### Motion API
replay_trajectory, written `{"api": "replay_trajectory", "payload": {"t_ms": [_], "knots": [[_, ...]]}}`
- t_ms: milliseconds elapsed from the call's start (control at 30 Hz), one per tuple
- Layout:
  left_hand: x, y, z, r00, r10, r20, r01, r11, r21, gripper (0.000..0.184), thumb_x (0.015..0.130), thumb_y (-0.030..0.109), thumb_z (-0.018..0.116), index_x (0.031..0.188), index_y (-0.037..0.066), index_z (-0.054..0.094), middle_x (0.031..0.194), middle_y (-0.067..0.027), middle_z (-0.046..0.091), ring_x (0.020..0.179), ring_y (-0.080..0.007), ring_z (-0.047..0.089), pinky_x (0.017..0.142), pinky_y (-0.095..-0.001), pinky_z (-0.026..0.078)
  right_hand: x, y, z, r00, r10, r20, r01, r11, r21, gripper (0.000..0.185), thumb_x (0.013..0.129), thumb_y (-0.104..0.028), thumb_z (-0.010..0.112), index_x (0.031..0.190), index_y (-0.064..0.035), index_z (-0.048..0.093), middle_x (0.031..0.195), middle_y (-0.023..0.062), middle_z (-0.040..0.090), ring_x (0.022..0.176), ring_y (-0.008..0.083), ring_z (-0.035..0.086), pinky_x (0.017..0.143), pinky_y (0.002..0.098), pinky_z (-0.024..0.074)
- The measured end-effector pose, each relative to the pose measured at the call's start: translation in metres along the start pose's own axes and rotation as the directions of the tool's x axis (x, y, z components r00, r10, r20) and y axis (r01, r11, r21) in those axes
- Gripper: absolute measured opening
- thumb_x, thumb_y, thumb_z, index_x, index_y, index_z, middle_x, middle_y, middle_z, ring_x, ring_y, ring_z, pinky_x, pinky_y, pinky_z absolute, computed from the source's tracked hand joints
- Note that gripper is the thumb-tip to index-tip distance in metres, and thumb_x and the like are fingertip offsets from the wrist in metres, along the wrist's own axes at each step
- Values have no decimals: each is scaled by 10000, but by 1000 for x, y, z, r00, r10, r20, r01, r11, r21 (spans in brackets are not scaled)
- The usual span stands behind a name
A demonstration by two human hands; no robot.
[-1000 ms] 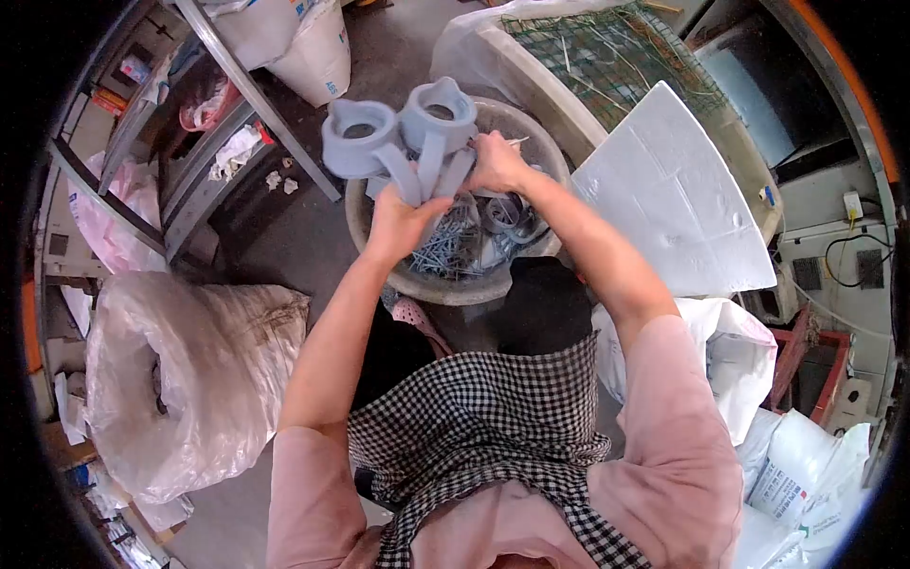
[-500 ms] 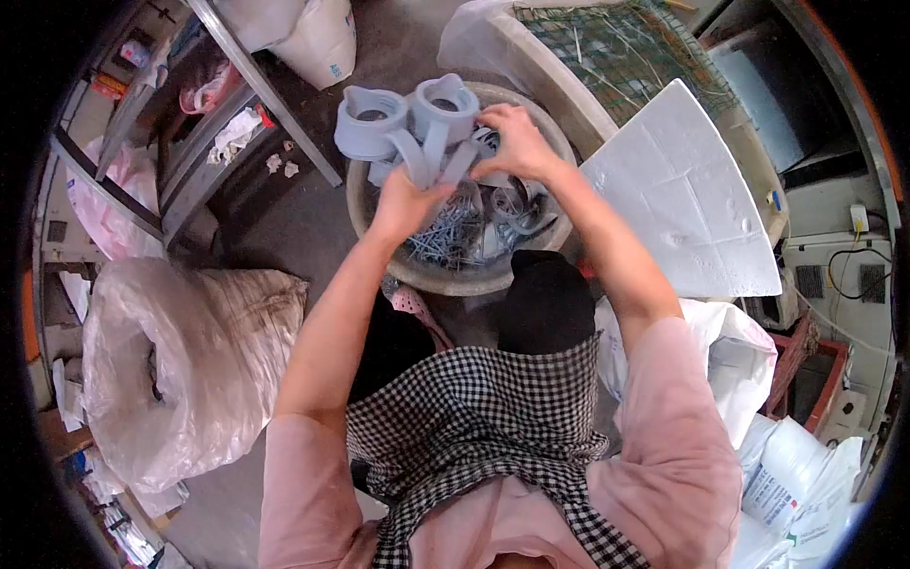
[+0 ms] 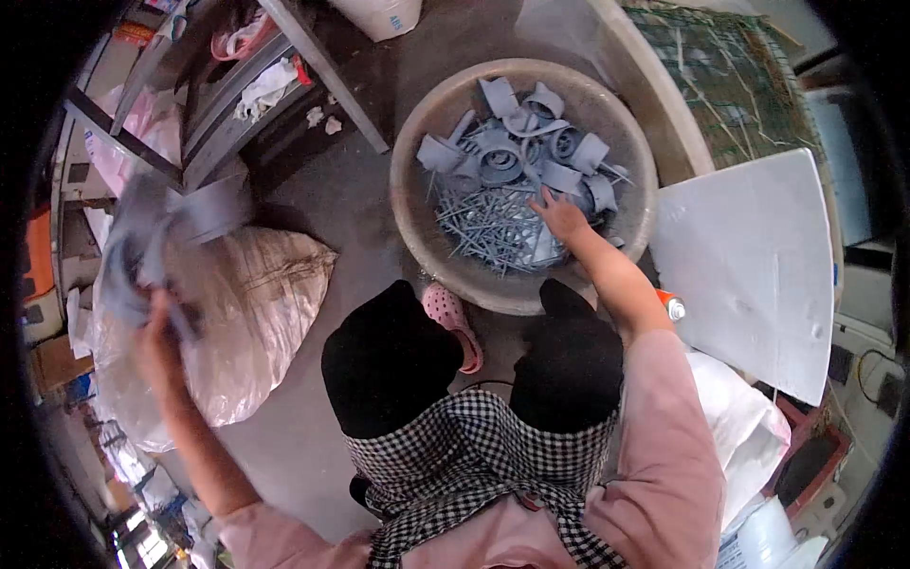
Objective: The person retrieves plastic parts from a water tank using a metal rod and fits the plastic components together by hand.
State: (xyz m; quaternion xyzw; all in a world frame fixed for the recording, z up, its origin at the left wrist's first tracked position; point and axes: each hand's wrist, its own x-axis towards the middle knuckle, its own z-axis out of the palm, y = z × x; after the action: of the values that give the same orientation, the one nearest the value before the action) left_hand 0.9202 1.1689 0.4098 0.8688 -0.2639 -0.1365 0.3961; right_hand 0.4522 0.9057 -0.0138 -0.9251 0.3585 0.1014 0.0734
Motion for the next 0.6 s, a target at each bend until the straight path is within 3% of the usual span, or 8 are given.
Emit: {"api": "replay_trajectory", "payload": {"t_ms": [67, 133, 200, 333, 400, 467, 533, 600], "knots": [[34, -25, -78, 949, 287, -126, -242, 926, 290, 431, 890, 355, 544, 1078, -25, 625, 842, -70, 633, 741, -106, 533, 675, -265, 438, 12, 0, 8, 998, -63, -12, 62, 998, -30, 409, 847, -122, 479, 1253, -174, 472, 1203, 181, 458, 1014, 360, 530, 754, 409, 524], [85, -69, -182, 865, 498, 54, -352, 527, 773, 383, 876, 303, 591, 1142, 29, 614, 907, -91, 642, 758, -135, 567, 720, -258, 436, 27, 3, 8, 983, -182, -17, 183, 982, 47, 345, 843, -143, 486, 1187, -133, 519, 1108, 147, 526, 995, 326, 543, 740, 406, 525], [125, -97, -225, 951, 28, -308, -28, 1000, 3, 376, 859, 258, 623, 1130, -2, 609, 964, -72, 646, 813, -131, 587, 722, -274, 460, 27, -1, -21, 968, -211, -133, 219, 974, 51, 284, 833, -146, 498, 1107, -92, 555, 998, 130, 574, 967, 290, 558, 723, 399, 524], [210, -239, -364, 913, -294, -281, 194, 922, -335, 358, 870, 278, 587, 1131, 34, 604, 1080, -65, 609, 966, -170, 556, 818, -306, 446, 16, -19, -131, 954, -27, -298, 209, 772, 601, 224, 870, -127, 535, 1064, -15, 532, 920, 169, 619, 905, 262, 620, 727, 354, 520], [236, -305, -386, 919, -380, -105, 260, 784, -564, 350, 875, 288, 569, 1132, 52, 602, 1139, -61, 590, 1042, -190, 541, 866, -321, 438, 8, -18, -166, 982, 191, -6, -6, 58, 998, 218, 922, -156, 506, 1098, -28, 521, 1035, 107, 590, 912, 244, 617, 803, 303, 501], [209, -324, -349, 969, -212, -127, 214, 977, 1, 365, 862, 248, 562, 1161, 39, 574, 1108, -73, 596, 1018, -196, 553, 862, -326, 442, -2, -10, -191, 977, 191, -96, 100, -11, 995, 251, 940, -184, 492, 1130, -21, 512, 1071, 79, 560, 948, 195, 595, 849, 309, 493], [152, -324, -315, 991, 128, -22, -84, 762, 642, 387, 849, 209, 555, 1191, 26, 546, 1077, -84, 602, 993, -203, 564, 858, -331, 445, -19, -23, -218, 972, 230, -53, 106, -227, 968, 272, 940, -177, 488, 1158, -14, 502, 1169, 99, 518, 1030, 212, 563, 919, 317, 458], [122, -308, -288, 962, 273, -24, -161, 634, 756, 416, 836, 169, 548, 1220, 13, 518, 1046, -96, 607, 969, -210, 575, 855, -336, 448, -29, -26, -232, 976, 203, -84, 133, -243, 961, 315, 937, -175, 494, 1196, 5, 474, 1174, 144, 518, 1042, 222, 561, 928, 315, 456]]}}
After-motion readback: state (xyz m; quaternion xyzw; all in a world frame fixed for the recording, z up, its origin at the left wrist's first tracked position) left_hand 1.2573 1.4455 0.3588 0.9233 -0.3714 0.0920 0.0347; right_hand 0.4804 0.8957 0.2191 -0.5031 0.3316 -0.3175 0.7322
